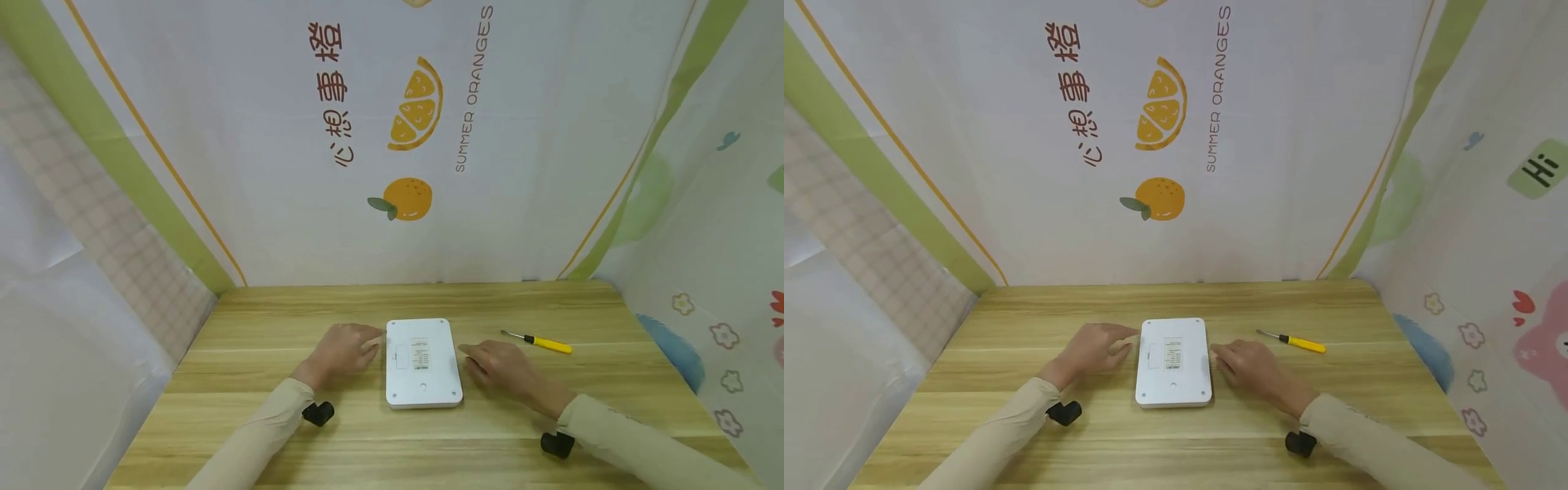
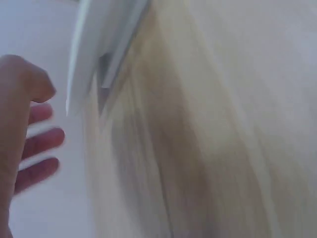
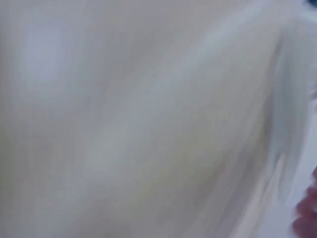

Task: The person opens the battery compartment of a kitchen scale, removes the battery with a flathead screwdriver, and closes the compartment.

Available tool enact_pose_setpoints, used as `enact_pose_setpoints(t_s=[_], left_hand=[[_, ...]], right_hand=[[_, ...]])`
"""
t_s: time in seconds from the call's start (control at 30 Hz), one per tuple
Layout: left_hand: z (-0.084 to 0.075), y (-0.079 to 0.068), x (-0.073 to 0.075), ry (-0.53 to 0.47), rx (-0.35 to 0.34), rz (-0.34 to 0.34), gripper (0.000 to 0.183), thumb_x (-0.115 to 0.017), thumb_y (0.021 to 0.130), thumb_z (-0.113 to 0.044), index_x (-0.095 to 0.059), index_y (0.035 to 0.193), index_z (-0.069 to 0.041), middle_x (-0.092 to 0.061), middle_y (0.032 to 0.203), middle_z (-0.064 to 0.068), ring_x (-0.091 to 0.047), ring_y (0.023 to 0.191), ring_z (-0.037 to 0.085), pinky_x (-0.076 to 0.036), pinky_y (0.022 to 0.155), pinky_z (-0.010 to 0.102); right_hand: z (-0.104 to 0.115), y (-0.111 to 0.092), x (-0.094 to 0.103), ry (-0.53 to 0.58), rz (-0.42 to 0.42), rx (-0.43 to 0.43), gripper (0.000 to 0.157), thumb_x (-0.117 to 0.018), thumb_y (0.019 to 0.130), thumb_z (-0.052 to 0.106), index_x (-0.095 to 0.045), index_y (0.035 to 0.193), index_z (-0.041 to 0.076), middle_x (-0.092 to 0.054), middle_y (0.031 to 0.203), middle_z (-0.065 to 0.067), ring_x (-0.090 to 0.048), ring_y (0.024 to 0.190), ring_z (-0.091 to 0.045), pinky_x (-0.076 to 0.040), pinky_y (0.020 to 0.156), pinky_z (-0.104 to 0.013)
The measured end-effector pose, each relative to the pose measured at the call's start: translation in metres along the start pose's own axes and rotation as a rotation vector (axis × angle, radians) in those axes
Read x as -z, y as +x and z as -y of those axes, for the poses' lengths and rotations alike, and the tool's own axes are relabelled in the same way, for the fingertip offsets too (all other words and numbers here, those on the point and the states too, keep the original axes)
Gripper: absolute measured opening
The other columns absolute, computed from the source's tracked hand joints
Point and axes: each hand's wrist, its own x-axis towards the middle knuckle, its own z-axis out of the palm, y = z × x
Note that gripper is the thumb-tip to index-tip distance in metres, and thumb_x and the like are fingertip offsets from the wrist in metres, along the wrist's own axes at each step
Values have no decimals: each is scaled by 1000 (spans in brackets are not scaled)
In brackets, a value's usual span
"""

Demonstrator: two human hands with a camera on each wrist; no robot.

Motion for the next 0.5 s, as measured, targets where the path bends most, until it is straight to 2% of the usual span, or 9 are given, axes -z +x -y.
enact_pose_setpoints(t_s=[0.07,0.13,0.2,0.27,0.37,0.43,0.5], left_hand=[[1,2,-2,-148,181,-7,26,-68,97,-18,-75,120,-7,-78,107,5,-74,86,15,-65,69,29],[2,6,-6,-284,335,-26,27,-65,101,-21,-74,121,-6,-78,104,5,-72,84,15,-64,71,31],[3,12,-10,-404,455,-46,29,-63,102,-23,-73,124,-6,-77,101,3,-71,86,15,-63,74,33],[4,19,-15,-495,534,-54,32,-62,103,-27,-72,125,-6,-75,102,4,-69,88,16,-63,77,36],[5,29,-20,-567,614,-28,37,-60,104,-35,-71,127,-8,-74,107,3,-68,95,18,-62,80,39],[5,35,-22,-575,643,7,42,-57,105,-42,-71,128,-10,-73,111,4,-67,99,19,-61,83,41],[6,40,-25,-564,651,45,44,-54,105,-45,-72,126,-11,-73,113,4,-66,101,21,-60,85,42]], right_hand=[[13,-3,5,195,38,-297,20,-79,87,9,-75,106,3,-76,83,-1,-69,70,-9,-62,58,-22],[26,-4,10,392,72,-587,17,-76,90,9,-75,105,3,-76,82,1,-68,70,-7,-60,59,-20],[36,-4,14,593,106,-844,15,-73,94,12,-74,105,2,-75,81,0,-69,68,-8,-59,61,-20],[44,-3,17,779,146,-1051,19,-69,97,14,-73,107,-1,-75,81,-3,-69,68,-12,-60,60,-23],[54,-2,18,983,199,-1264,24,-65,100,17,-69,109,-4,-73,82,-8,-68,66,-18,-61,55,-28],[60,-1,17,1067,230,-1341,25,-64,99,19,-69,110,-4,-72,83,-10,-67,67,-19,-61,53,-29],[66,0,15,1089,259,-1367,27,-65,98,21,-69,110,-3,-72,83,-10,-68,66,-18,-61,52,-29]])
